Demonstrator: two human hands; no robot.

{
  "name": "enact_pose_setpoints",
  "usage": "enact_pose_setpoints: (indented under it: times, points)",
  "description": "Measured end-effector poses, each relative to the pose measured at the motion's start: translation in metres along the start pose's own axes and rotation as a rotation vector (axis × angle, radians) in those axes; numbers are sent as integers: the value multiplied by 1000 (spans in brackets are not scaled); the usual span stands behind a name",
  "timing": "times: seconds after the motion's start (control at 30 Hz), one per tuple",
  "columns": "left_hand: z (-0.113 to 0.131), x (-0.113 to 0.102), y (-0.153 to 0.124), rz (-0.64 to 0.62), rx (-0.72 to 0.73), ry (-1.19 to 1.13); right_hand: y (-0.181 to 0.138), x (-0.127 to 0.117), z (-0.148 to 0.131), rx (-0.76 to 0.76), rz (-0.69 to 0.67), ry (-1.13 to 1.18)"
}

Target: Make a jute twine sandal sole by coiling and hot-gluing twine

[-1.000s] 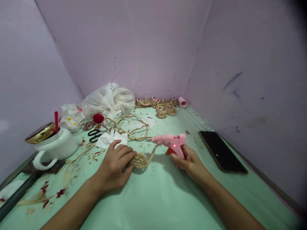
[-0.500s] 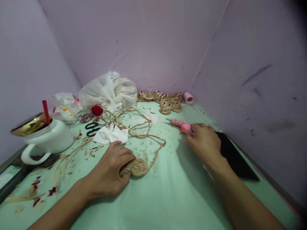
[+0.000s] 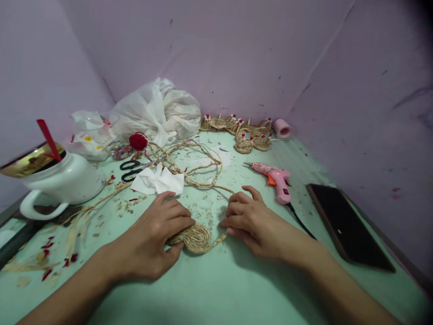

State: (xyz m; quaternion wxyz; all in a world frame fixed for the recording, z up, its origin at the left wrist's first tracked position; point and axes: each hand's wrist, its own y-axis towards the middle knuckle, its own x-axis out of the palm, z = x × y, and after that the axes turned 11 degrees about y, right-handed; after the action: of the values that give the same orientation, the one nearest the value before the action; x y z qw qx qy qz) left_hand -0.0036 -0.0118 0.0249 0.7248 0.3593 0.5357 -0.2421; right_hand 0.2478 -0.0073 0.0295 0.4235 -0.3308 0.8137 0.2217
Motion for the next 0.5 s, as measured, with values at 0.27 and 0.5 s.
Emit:
enact_pose_setpoints:
  times: [0.27,0.5]
  points:
    - [0,5,1,-90,-19,-13,2,16,2,-29,48,-60]
    - [1,6,2,-129,-27,-35,7,24,6,-52,192,-52]
